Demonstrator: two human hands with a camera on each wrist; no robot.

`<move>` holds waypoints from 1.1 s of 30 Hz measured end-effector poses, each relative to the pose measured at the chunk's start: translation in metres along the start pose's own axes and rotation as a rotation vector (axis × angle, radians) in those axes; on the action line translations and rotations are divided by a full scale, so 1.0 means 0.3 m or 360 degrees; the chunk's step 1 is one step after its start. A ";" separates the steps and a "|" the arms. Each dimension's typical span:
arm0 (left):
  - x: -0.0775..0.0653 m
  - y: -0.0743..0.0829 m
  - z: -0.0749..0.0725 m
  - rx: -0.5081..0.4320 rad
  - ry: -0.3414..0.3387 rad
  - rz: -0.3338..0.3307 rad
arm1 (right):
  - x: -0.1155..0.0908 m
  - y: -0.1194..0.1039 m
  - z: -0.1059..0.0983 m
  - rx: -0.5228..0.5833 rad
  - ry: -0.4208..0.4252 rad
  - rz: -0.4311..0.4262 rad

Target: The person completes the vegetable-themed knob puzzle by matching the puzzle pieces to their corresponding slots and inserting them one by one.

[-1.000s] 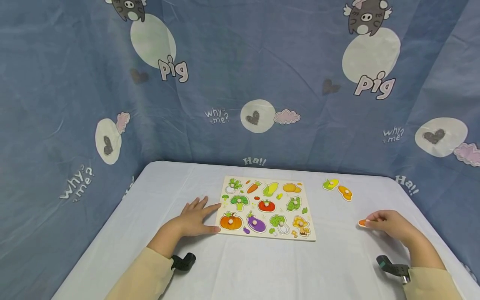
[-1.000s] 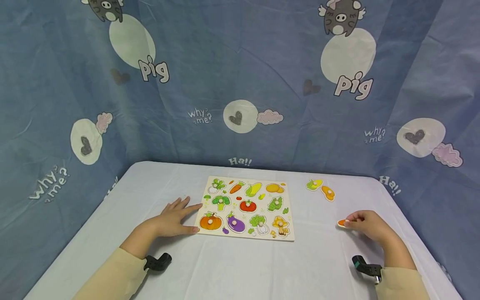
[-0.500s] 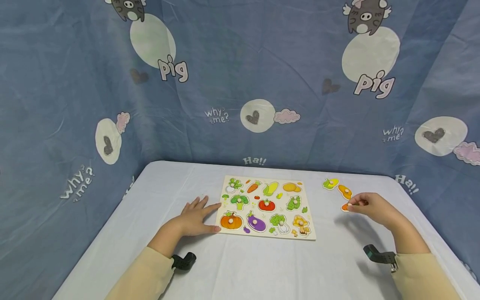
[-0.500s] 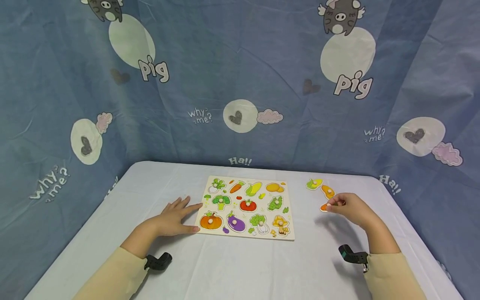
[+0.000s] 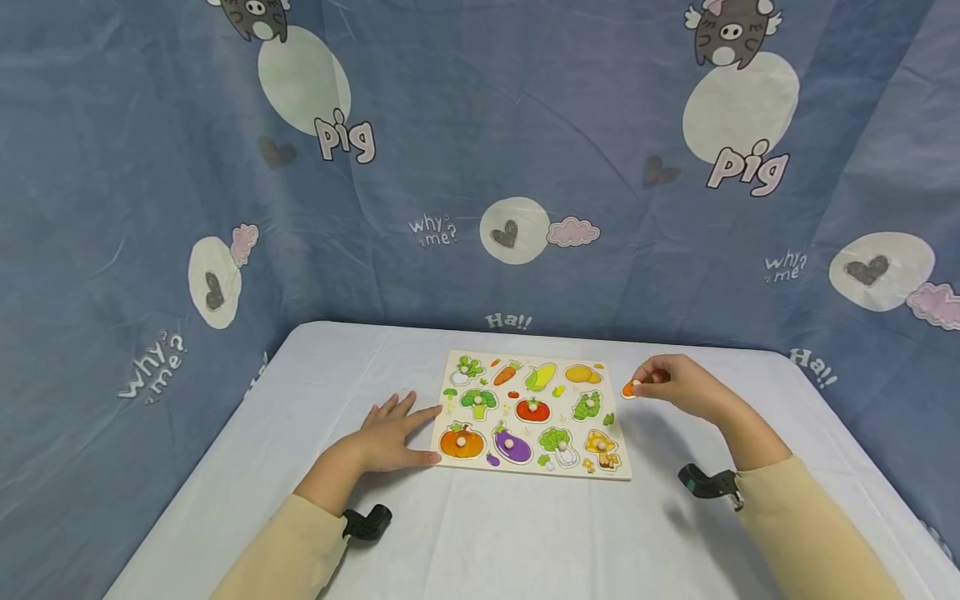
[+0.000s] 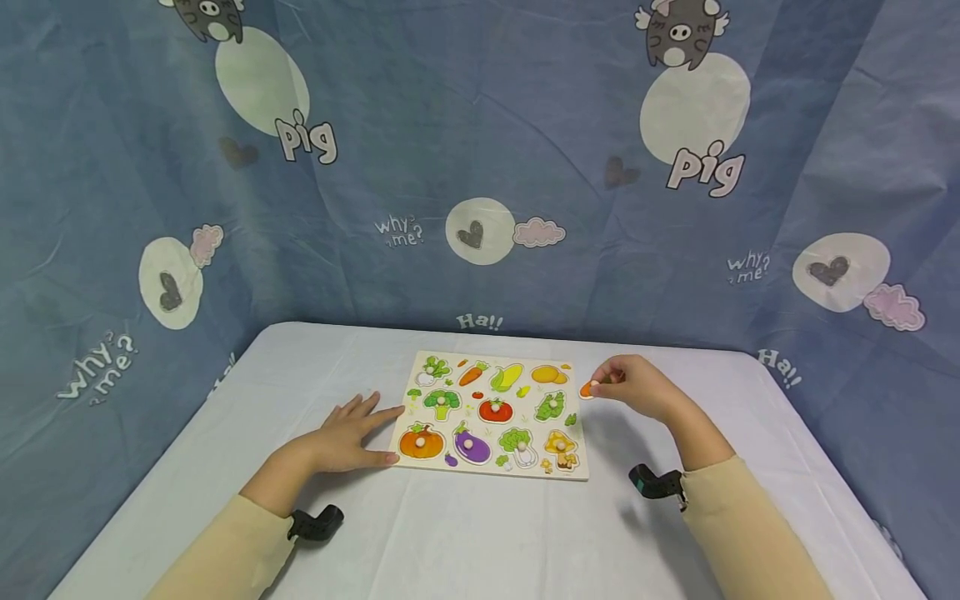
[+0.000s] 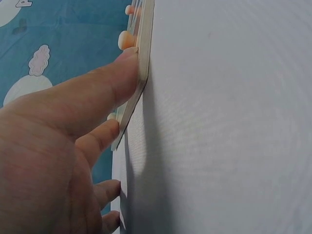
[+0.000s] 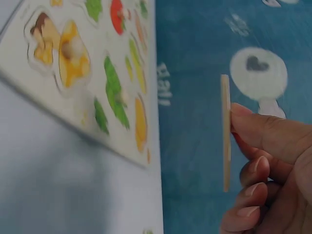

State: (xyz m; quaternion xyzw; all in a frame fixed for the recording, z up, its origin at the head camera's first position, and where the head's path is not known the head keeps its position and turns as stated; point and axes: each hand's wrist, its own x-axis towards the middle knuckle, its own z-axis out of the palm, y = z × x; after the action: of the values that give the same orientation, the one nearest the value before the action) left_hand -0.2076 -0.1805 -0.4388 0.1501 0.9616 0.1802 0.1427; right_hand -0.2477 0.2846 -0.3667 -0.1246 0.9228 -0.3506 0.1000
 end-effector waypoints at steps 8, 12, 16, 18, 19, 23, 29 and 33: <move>0.002 -0.004 0.003 0.0002 0.0001 0.0002 | 0.104 -0.089 0.074 -0.0032 -0.0044 -0.0074; 0.002 0.002 0.002 -0.0004 -0.0004 -0.0004 | 0.146 -0.121 0.109 -0.0065 -0.0047 -0.0089; 0.001 0.005 0.001 0.0005 -0.0011 -0.0009 | 0.187 -0.141 0.146 -0.0085 -0.0052 -0.0104; 0.001 0.004 0.002 0.0007 -0.0009 -0.0010 | 0.202 -0.157 0.165 -0.0086 -0.0063 -0.0109; 0.001 0.004 0.002 0.0007 -0.0008 -0.0011 | 0.210 -0.165 0.174 -0.0085 -0.0072 -0.0112; 0.000 0.003 0.000 0.0004 -0.0003 -0.0011 | 0.246 -0.192 0.210 -0.0074 -0.0086 -0.0132; 0.000 0.002 -0.001 0.0003 -0.0006 -0.0007 | 0.305 -0.227 0.270 -0.0034 -0.0086 -0.0137; -0.001 0.003 -0.001 -0.0002 -0.0003 -0.0004 | 0.346 -0.244 0.318 -0.0009 -0.0095 -0.0105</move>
State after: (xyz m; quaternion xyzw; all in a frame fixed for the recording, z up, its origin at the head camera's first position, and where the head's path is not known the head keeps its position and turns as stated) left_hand -0.2072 -0.1800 -0.4382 0.1490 0.9615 0.1806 0.1440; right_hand -0.3084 0.1412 -0.3976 -0.1659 0.9158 -0.3471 0.1156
